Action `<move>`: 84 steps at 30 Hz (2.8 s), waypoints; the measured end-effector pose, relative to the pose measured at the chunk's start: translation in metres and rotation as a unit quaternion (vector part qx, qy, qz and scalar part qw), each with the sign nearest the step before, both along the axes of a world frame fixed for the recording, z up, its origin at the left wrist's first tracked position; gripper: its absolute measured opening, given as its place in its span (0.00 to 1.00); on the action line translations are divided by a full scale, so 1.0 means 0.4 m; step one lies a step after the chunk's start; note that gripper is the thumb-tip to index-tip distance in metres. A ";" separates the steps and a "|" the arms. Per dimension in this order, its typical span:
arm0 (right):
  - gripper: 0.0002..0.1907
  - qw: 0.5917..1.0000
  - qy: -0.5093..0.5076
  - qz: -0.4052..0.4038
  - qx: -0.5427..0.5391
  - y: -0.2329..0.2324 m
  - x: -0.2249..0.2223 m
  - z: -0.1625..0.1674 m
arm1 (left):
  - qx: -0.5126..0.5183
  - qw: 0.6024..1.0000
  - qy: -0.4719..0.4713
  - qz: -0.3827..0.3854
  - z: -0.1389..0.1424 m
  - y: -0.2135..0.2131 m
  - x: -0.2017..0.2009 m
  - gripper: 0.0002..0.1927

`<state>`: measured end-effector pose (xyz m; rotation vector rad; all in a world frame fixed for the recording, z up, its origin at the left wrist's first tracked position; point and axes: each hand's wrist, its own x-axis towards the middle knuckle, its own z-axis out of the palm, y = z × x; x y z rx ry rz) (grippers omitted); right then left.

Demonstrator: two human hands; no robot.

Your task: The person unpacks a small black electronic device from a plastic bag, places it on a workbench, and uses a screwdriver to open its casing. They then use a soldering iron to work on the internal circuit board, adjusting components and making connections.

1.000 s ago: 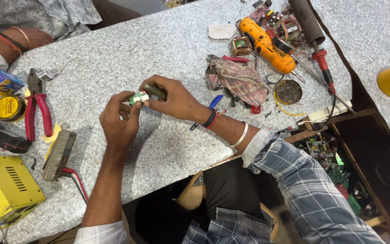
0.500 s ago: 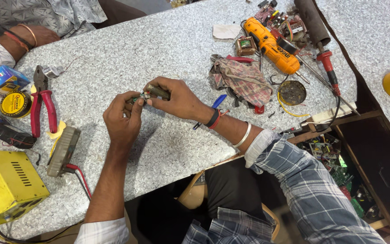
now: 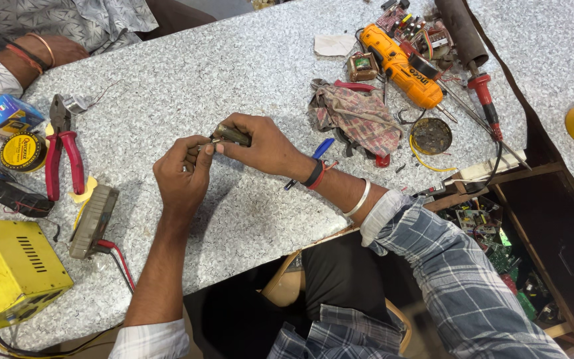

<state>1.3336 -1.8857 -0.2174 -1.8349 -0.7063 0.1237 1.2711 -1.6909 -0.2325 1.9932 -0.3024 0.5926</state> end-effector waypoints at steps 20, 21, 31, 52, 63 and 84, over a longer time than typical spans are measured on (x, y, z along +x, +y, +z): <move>0.16 0.999 -0.022 0.002 -0.023 -0.002 -0.006 0.004 | 0.006 1.000 0.009 -0.001 -0.026 0.006 0.017 0.10; 0.16 0.999 -0.021 0.001 -0.025 -0.002 -0.006 0.003 | 0.019 1.000 0.014 0.007 -0.025 0.006 0.016 0.11; 0.16 0.999 -0.028 0.018 -0.023 0.006 -0.013 0.011 | 0.037 0.999 0.004 0.018 -0.027 0.014 0.010 0.15; 0.15 0.995 -0.041 0.059 -0.072 0.005 -0.023 0.024 | 0.054 0.999 -0.004 0.001 -0.025 0.014 0.012 0.18; 0.13 0.996 -0.045 0.062 -0.039 0.005 -0.020 0.021 | 0.037 0.999 -0.027 0.000 -0.030 0.021 0.009 0.20; 0.16 0.998 -0.047 -0.017 -0.037 0.009 -0.018 0.021 | 0.047 0.999 0.000 0.006 -0.024 0.017 0.009 0.15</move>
